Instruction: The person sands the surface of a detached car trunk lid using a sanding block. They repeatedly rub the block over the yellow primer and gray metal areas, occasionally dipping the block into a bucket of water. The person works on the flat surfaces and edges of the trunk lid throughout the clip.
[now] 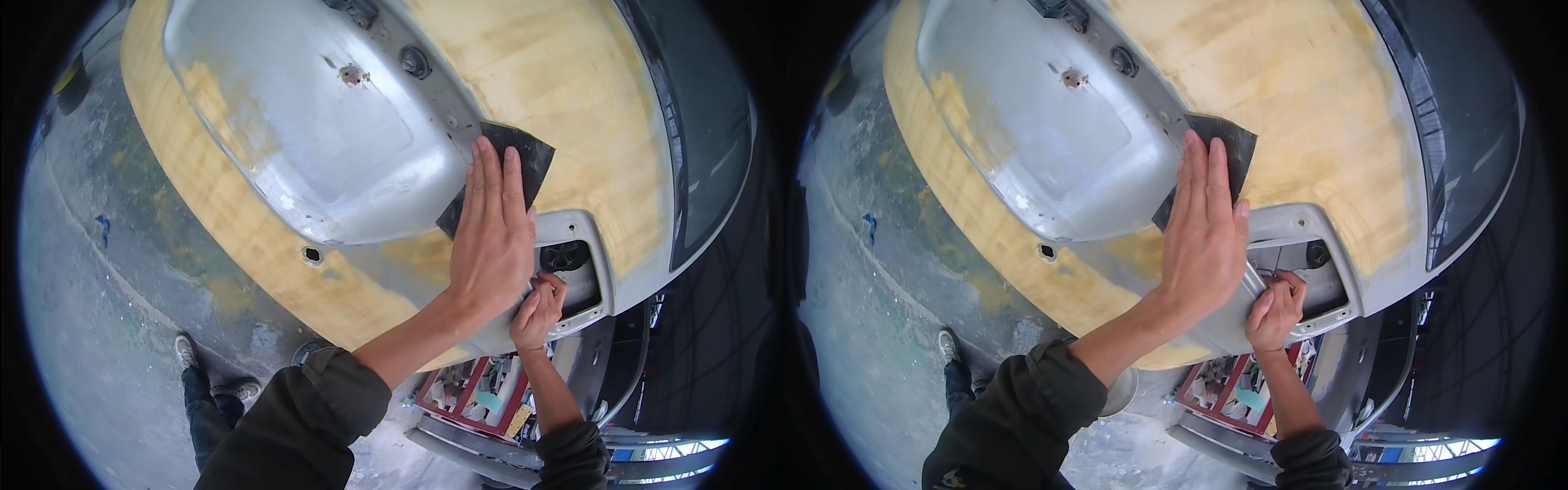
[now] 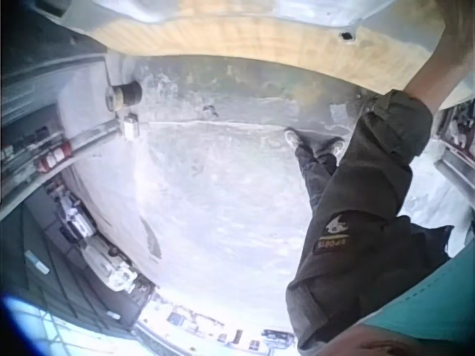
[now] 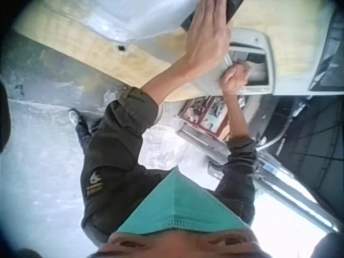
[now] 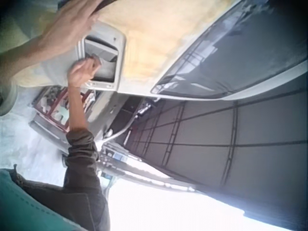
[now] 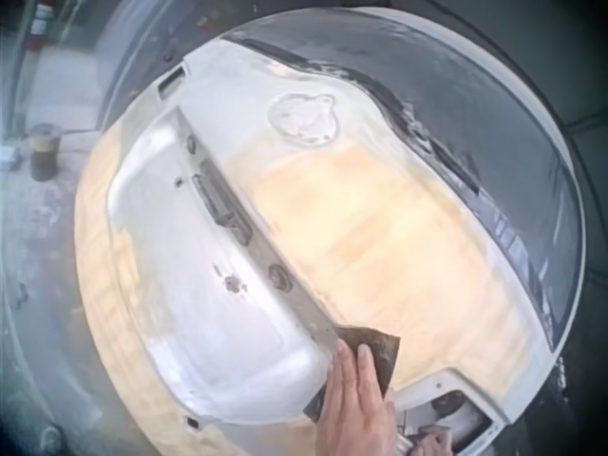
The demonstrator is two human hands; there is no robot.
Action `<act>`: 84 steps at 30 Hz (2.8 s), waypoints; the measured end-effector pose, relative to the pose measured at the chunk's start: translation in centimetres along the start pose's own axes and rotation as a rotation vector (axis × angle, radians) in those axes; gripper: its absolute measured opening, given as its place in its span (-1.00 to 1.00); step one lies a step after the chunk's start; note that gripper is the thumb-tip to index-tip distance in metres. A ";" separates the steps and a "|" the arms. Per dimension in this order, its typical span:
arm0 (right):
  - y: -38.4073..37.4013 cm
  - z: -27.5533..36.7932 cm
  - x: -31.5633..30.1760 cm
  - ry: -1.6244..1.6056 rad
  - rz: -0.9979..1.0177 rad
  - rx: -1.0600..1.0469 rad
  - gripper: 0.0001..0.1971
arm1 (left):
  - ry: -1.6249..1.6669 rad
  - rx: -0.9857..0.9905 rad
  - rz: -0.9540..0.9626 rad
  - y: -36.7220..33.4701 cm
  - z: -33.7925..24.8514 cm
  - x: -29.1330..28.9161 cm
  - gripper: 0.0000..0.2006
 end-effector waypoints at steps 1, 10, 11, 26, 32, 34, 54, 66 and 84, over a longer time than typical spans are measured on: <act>0.0 0.1 -0.1 -0.002 -0.003 -0.002 -0.71 | 0.012 -0.023 -0.043 -0.6 -0.2 -0.3 -0.25; -0.1 0.2 -0.2 0.012 0.005 0.012 -0.72 | -0.074 0.142 -0.012 0.9 0.5 -1.0 -0.24; 0.0 0.2 -0.3 0.016 0.004 0.015 -0.72 | -0.066 0.167 0.006 0.9 0.5 -1.1 -0.23; -0.3 -0.1 -0.2 0.012 0.019 0.010 -0.71 | -0.360 0.549 0.453 6.6 12.8 -10.4 -0.42; -0.2 0.0 -0.4 0.021 0.019 0.024 -0.72 | -0.233 0.344 -0.106 -3.8 8.9 -14.6 -0.32; 0.2 -0.4 -0.5 0.027 0.021 0.024 -0.72 | -0.283 0.370 -0.279 -8.2 7.2 -13.3 -0.31; 0.0 -0.4 0.2 -0.006 0.034 0.034 -0.70 | 0.087 -0.037 -0.176 -5.3 0.0 0.2 -0.11; -0.3 0.4 0.1 -0.011 0.027 0.014 -0.74 | 0.024 0.061 -0.120 -4.5 0.1 -0.3 -0.12; -0.3 0.1 -0.4 0.002 0.007 0.022 -0.78 | -0.047 0.343 0.117 2.1 2.6 -2.3 -0.25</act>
Point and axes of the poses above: each hand's wrist, its own y-axis away from the middle knuckle, its own x-axis out of the palm, z = x × y, the point moved 9 cm from there along -y, towards the middle knuckle, and after that the axes turned 8 degrees about -y, right-handed, at the moved point
